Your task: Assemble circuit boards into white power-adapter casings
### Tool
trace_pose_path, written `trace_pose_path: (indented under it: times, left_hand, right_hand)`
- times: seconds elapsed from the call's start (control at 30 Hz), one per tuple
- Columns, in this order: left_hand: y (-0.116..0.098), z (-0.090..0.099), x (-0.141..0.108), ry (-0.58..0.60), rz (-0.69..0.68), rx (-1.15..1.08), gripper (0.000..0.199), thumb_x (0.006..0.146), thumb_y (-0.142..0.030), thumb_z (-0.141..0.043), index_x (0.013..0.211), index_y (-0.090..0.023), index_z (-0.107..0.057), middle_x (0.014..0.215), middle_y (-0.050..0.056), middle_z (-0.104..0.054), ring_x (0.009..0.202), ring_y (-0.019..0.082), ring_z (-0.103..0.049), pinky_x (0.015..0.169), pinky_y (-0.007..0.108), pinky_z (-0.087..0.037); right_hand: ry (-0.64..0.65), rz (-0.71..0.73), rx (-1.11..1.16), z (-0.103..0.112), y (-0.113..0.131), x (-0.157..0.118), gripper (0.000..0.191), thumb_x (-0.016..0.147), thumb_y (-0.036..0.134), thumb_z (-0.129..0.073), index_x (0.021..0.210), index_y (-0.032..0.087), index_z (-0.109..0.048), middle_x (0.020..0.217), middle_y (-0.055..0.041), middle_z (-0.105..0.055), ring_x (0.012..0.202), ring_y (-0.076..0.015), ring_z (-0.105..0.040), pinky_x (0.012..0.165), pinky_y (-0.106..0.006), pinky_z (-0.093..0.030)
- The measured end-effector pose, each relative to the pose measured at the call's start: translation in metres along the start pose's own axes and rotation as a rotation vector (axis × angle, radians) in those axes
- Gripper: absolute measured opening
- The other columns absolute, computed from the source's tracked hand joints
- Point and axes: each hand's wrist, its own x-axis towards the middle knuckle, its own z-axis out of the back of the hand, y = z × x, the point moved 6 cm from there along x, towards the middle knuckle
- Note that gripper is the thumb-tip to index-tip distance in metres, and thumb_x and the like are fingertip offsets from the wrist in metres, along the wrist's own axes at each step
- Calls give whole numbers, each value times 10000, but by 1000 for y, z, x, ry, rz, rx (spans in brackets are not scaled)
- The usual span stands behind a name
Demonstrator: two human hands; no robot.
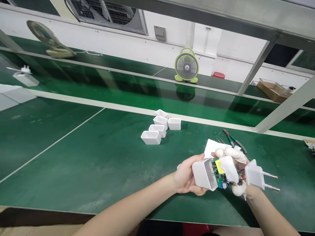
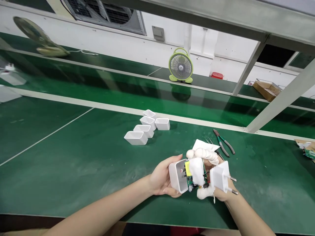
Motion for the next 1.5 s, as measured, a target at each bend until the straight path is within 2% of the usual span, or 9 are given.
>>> trace_pose_path:
  times: [0.13, 0.33, 0.5, 0.7, 0.93, 1.13, 1.3, 1.5]
  left_hand:
    - [4, -2, -1, 7, 38, 6, 611, 831, -662, -440, 813, -86, -642, 499, 31, -595, 236, 74, -289, 315, 219, -149]
    - [4, -7, -2, -11, 55, -2, 635, 847, -656, -395, 807, -75, -650, 455, 23, -563, 227, 79, -267, 308, 223, -130]
    - [4, -3, -3, -19, 83, 4, 665, 844, -656, -382, 792, -51, -651, 478, 56, -588, 231, 92, -295, 295, 242, -172]
    - [8, 3, -3, -54, 141, -9, 698, 858, -651, -327, 762, -47, -663, 517, 94, -618, 241, 104, -346, 278, 239, -187]
    - [3, -4, -4, -3, 85, 9, 693, 875, -635, -341, 761, -42, -680, 453, 71, -581, 238, 97, -353, 279, 226, -222]
    - [4, -3, -4, 2, 87, -16, 665, 847, -645, -393, 762, -50, -678, 478, 76, -601, 240, 100, -366, 275, 225, -216]
    - [6, 1, -4, -47, 104, -24, 684, 850, -642, -372, 769, -33, -674, 528, 109, -633, 245, 104, -368, 269, 233, -196]
    - [5, 0, -3, -64, 91, -17, 686, 875, -623, -313, 731, -54, -668, 479, 88, -601, 235, 106, -349, 259, 232, -180]
  right_hand:
    - [86, 159, -43, -11, 19, -1, 679, 568, 527, -868, 1183, 375, -624, 1092, -54, -721, 938, -302, -701, 836, -478, -591]
    - [123, 195, -126, -21, 33, 2, 605, 619, 490, -850, 1187, 408, -656, 1085, -52, -732, 909, -305, -710, 770, -468, -605]
    - [181, 204, -99, -27, 36, 1, 487, 762, 490, -740, 1224, 376, -637, 1021, -82, -742, 775, -277, -717, 737, -487, -599]
    - [254, 219, -94, -29, 31, 0, 619, 710, 429, -812, 1281, 345, -589, 1042, -93, -732, 745, -257, -708, 720, -463, -606]
    - [310, 252, -37, -31, 34, 0, 572, 812, 369, -731, 1347, 317, -538, 1042, -107, -729, 718, -247, -697, 722, -472, -604]
    - [362, 275, -57, -36, 37, 1, 729, 722, 216, -818, 1375, 300, -506, 1076, -107, -718, 677, -219, -684, 695, -450, -607]
    - [353, 255, -92, -37, 38, 2, 705, 727, 233, -815, 1361, 309, -515, 1068, -100, -720, 690, -222, -685, 671, -443, -604]
    - [330, 238, -117, -34, 41, 0, 724, 706, 184, -820, 1349, 339, -526, 979, -56, -740, 677, -223, -685, 636, -408, -595]
